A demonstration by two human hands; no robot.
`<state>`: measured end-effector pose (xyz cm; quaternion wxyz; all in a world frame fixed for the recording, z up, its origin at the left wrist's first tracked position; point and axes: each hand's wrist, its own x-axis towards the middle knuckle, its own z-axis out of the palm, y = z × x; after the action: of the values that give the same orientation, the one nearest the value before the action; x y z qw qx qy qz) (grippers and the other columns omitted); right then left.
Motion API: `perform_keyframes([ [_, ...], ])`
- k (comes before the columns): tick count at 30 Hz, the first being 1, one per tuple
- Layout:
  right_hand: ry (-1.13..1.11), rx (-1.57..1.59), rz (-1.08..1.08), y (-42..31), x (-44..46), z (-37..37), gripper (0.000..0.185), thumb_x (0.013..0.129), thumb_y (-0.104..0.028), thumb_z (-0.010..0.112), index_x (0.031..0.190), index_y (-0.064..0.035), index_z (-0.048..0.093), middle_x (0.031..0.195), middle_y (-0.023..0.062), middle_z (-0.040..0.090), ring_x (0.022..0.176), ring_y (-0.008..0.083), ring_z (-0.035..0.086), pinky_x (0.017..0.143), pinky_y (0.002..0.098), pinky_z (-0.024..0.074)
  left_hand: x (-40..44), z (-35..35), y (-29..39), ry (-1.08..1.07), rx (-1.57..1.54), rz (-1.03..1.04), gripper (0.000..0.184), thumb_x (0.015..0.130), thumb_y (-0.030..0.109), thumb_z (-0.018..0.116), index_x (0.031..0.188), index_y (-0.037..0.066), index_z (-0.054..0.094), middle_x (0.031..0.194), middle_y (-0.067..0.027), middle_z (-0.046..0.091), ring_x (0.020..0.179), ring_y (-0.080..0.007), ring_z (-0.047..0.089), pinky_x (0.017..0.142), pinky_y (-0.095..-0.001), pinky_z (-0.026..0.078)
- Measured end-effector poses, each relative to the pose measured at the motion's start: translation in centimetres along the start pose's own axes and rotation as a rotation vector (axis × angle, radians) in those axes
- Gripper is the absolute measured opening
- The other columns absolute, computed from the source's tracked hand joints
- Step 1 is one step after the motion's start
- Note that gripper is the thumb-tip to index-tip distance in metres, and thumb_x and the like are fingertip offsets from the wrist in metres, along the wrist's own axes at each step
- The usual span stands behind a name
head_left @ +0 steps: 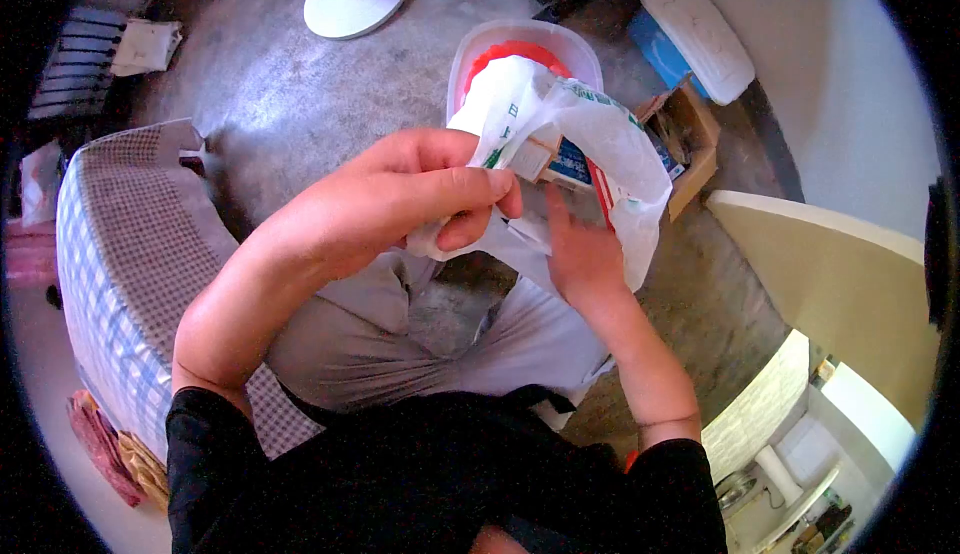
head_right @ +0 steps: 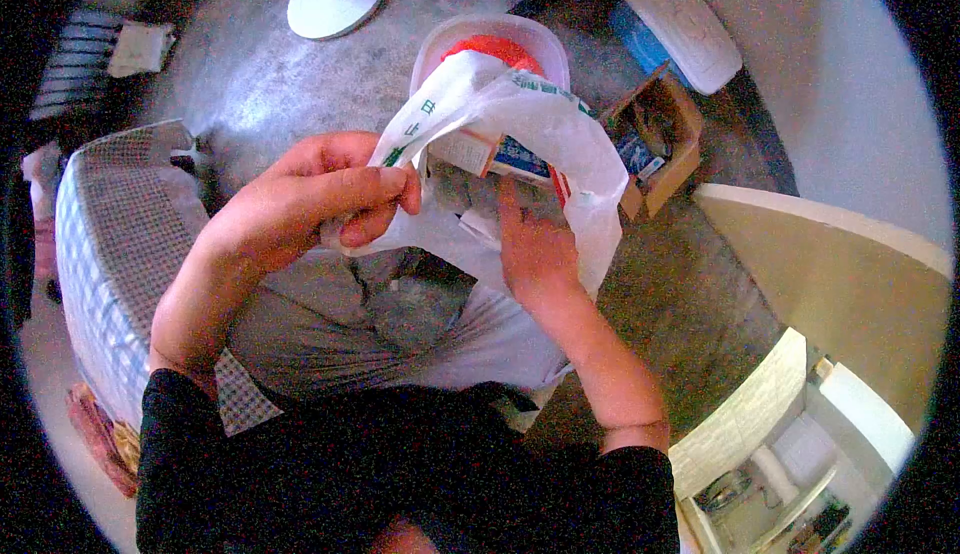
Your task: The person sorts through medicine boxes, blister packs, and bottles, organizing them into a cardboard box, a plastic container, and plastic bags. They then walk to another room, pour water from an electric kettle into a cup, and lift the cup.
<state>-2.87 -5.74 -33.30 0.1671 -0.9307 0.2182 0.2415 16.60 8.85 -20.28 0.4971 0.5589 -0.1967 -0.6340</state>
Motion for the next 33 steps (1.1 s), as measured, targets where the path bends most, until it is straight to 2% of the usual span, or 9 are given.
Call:
perform_keyframes([
  [1,0.004,0.018,-0.003,0.1,0.0,0.1,0.063,0.079,-0.006,0.055,0.14,-0.0139,0.041,0.116,0.0194,0.063,0.101,0.0366,0.062,0.088,0.0463,0.0494,0.0,-0.1,0.0,-0.007,0.012,0.0,0.027,0.096,0.028,0.056,0.092,0.003,0.064,0.062,0.0039,0.048,0.056,-0.0052,0.041,0.052,-0.0215,0.03],
  [4,0.218,0.015,-0.204,1.4,-0.6,1.9,0.053,0.081,-0.005,0.055,0.132,-0.0179,0.052,0.13,0.0193,0.053,0.113,0.0375,0.055,0.095,0.0457,0.0465,0.1,0.1,0.1,-0.029,0.016,0.001,0.027,0.097,0.028,0.055,0.092,0.003,0.064,0.062,0.0038,0.049,0.056,-0.005,0.042,0.051,-0.0214,0.03],
  [7,0.257,-0.042,-0.22,1.5,-1.0,2.6,0.049,0.081,-0.002,0.054,0.127,-0.0202,0.056,0.136,0.0188,0.046,0.119,0.039,0.05,0.099,0.0461,0.0439,0.0,0.4,0.3,-0.028,0.027,-0.016,0.026,0.097,0.029,0.055,0.092,0.005,0.064,0.062,0.0044,0.049,0.056,-0.0044,0.042,0.05,-0.0212,0.029],
  [10,0.319,-0.014,-0.201,1.1,-1.3,3.0,0.047,0.082,-0.005,0.055,0.126,-0.0169,0.056,0.128,0.0183,0.053,0.115,0.0375,0.053,0.095,0.0453,0.0463,-0.1,0.7,0.7,-0.042,0.057,-0.055,0.026,0.097,0.031,0.056,0.093,0.006,0.065,0.062,0.0054,0.048,0.055,-0.0037,0.041,0.049,-0.0211,0.028],
  [16,0.113,-0.063,-0.067,0.4,0.6,2.1,0.052,0.086,-0.011,0.048,0.138,-0.0136,0.044,0.106,0.0153,0.064,0.099,0.033,0.062,0.085,0.0438,0.0505,-0.3,1.1,1.1,-0.004,0.099,-0.101,0.027,0.096,0.032,0.056,0.094,0.007,0.065,0.062,0.0063,0.048,0.055,-0.0033,0.04,0.049,-0.0209,0.028],
  [19,0.109,-0.086,-0.045,0.5,0.9,2.0,0.057,0.087,-0.011,0.046,0.143,-0.0145,0.037,0.102,0.0153,0.066,0.092,0.0331,0.064,0.081,0.0444,0.0518,-0.1,0.5,0.4,0.009,0.067,-0.049,0.027,0.096,0.031,0.056,0.095,0.004,0.064,0.063,0.0054,0.047,0.056,-0.0041,0.039,0.051,-0.0208,0.028],
  [22,0.03,-0.068,-0.009,0.2,1.3,1.2,0.059,0.087,-0.011,0.047,0.144,-0.0147,0.035,0.098,0.0164,0.067,0.087,0.0347,0.066,0.078,0.0462,0.0528,-0.1,0.5,0.2,0.013,0.047,-0.04,0.028,0.097,0.03,0.056,0.095,0.002,0.063,0.064,0.0047,0.047,0.058,-0.0048,0.04,0.053,-0.0209,0.029],
  [25,0.056,-0.008,-0.021,0.5,1.5,1.2,0.06,0.086,-0.011,0.047,0.144,-0.0144,0.034,0.096,0.0179,0.068,0.084,0.036,0.067,0.075,0.0479,0.053,-0.2,0.5,0.2,0.033,0.042,-0.041,0.028,0.097,0.03,0.056,0.096,0.002,0.062,0.064,0.0048,0.047,0.059,-0.0049,0.04,0.053,-0.021,0.029],
  [33,0.052,0.058,-0.001,0.8,1.9,1.3,0.061,0.084,-0.009,0.05,0.143,-0.0163,0.035,0.097,0.0187,0.068,0.086,0.0367,0.066,0.078,0.0474,0.0519,-0.1,0.3,0.3,0.032,0.054,-0.035,0.029,0.097,0.03,0.056,0.096,0.002,0.062,0.063,0.0051,0.047,0.058,-0.005,0.039,0.053,-0.021,0.029],
])
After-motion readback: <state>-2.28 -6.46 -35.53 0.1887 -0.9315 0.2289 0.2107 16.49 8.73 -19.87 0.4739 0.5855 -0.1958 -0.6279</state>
